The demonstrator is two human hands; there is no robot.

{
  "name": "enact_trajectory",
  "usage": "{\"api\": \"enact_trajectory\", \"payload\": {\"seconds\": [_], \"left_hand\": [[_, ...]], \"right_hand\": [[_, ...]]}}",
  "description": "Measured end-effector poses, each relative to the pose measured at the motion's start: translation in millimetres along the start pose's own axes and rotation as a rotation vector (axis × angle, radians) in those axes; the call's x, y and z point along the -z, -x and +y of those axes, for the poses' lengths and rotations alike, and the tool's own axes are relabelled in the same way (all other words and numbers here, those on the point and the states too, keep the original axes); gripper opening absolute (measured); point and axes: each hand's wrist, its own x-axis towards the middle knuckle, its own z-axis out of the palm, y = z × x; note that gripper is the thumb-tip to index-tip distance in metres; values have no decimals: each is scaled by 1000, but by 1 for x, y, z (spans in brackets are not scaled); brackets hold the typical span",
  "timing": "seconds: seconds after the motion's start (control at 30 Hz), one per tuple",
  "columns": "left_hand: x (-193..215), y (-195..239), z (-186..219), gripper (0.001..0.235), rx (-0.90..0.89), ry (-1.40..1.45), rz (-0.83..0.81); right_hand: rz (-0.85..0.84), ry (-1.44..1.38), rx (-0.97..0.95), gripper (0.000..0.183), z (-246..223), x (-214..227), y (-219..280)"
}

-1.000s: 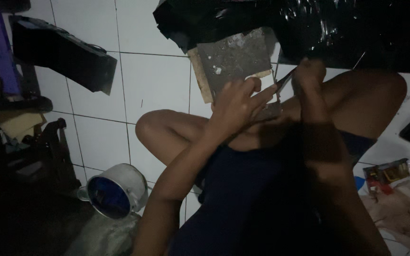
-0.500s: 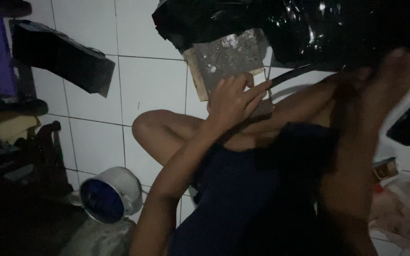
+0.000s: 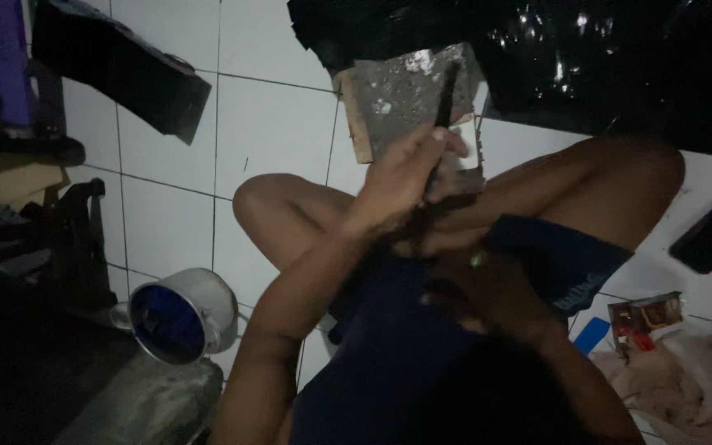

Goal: The person sits on the floor and uses a knife to cut a long strip of black material into smaller pieces on a small wooden board. The person repeatedly cuts the material and places the cut pieces aside.

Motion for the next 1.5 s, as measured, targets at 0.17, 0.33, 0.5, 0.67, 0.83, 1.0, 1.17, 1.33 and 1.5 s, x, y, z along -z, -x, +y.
{"api": "enact_trajectory", "payload": {"seconds": [0.17,0.33,0.5,0.67,0.83,1.0,1.17,1.33,1.5], "left_hand": [[37,17,5,40,-555,-1337,3],[49,10,-3,44,-664,-1409,-11],[46,7,-14,43,-786,-1321,75],[35,-7,-24,29,-736,-1163,73],[39,-11,-32,25,-736,-1160,65],[47,-14,-39,25,-757,-1249,10],[53,-15,-49,31,-892,-1353,36],[53,-18,-47,32,-924,-1435,6],[53,-13,-35,36,-913,-1335,-64]], "right_hand": [[645,602,146,22,18,27,-30],[750,93,216,23,21,59,-73],[653,142,130,26,17,64,-80],[653,102,156,28,23,68,-80],[578,266,77,24,30,71,-80],[617,221,161,18,37,70,-85],[576,465,108,24,41,69,-85],[555,550,113,26,38,68,-81],[486,584,67,42,41,73,-74]]}}
